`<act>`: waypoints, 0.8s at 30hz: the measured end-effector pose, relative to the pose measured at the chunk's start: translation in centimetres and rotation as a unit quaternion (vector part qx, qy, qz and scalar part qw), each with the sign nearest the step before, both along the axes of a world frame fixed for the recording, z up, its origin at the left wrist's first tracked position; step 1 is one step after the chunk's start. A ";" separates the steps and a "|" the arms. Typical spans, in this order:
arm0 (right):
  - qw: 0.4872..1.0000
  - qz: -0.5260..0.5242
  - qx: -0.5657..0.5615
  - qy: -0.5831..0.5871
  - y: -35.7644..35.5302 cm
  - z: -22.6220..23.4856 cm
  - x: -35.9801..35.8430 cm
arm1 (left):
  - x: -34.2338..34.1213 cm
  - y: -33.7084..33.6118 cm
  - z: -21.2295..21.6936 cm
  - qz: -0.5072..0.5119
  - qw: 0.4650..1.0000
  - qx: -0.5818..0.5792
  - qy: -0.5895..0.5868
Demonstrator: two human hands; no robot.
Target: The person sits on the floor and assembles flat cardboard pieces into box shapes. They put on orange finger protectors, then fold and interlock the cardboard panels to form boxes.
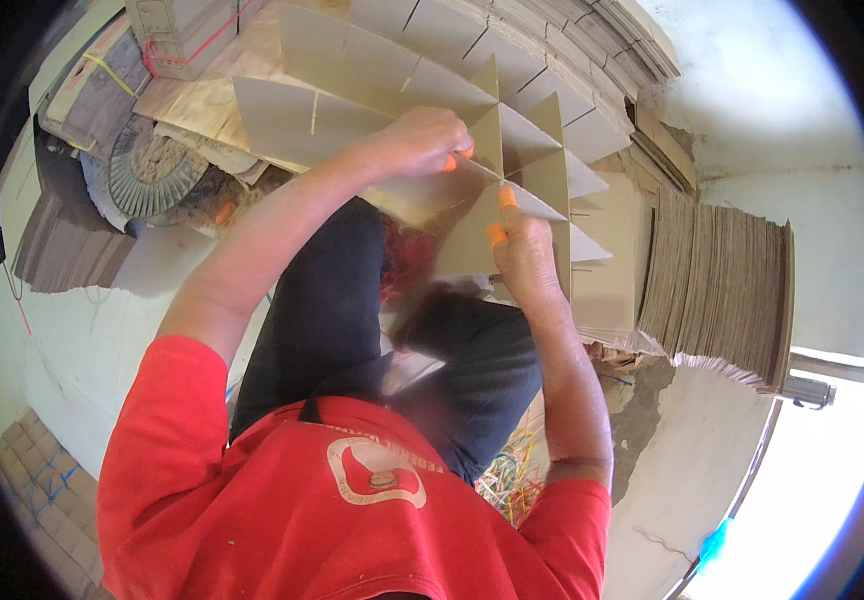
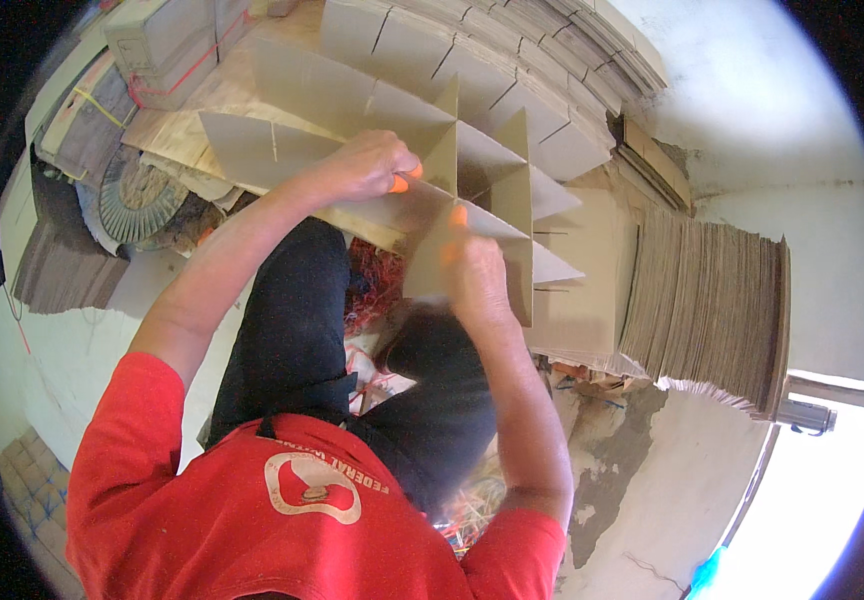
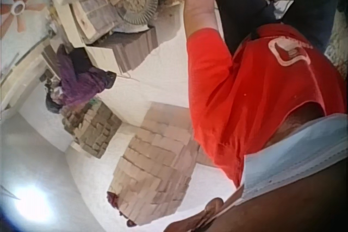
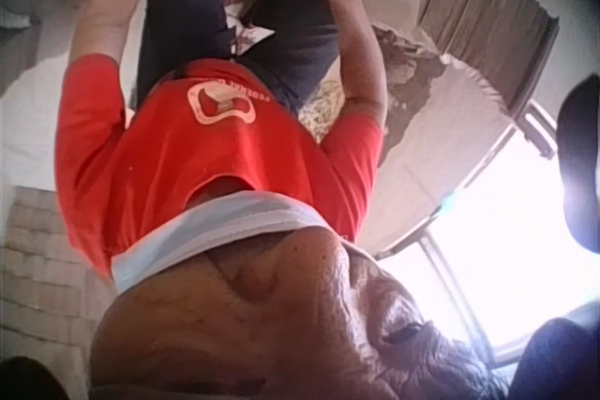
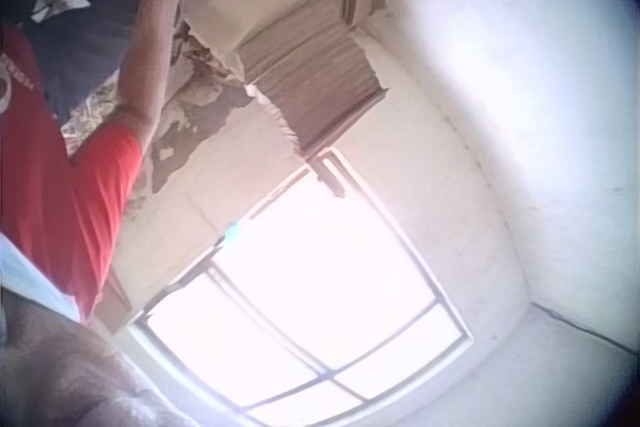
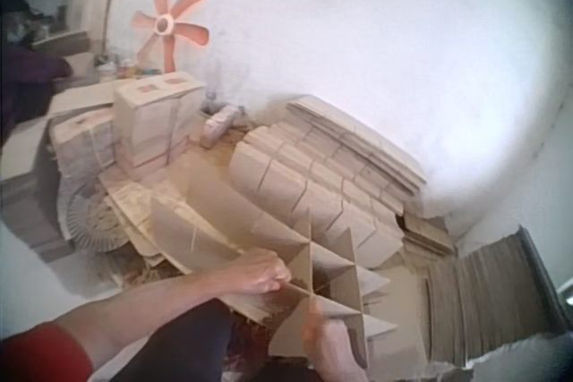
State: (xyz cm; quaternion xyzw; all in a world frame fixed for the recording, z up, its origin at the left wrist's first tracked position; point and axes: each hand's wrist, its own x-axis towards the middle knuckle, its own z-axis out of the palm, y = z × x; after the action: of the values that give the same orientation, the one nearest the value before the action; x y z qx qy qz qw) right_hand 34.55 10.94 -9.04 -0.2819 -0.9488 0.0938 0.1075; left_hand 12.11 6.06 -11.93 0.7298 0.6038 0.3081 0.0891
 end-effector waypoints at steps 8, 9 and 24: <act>0.928 -0.233 0.259 0.132 5.5 1.9 9.2 | -0.1 -1.2 0.7 0.031 0.996 -0.062 0.057; 0.905 -0.291 0.305 0.062 7.1 1.2 12.1 | 0.2 -1.3 0.8 0.030 0.996 -0.061 0.063; 0.880 -0.470 0.071 0.002 10.1 -0.3 21.9 | 0.3 -1.7 -0.2 0.044 0.996 -0.032 0.064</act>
State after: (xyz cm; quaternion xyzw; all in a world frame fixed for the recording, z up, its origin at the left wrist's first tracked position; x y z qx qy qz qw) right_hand 56.46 21.06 -9.39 -0.6861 -0.7088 -0.0348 0.1602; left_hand 12.38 4.38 -12.14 0.7175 0.6493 0.2451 0.0597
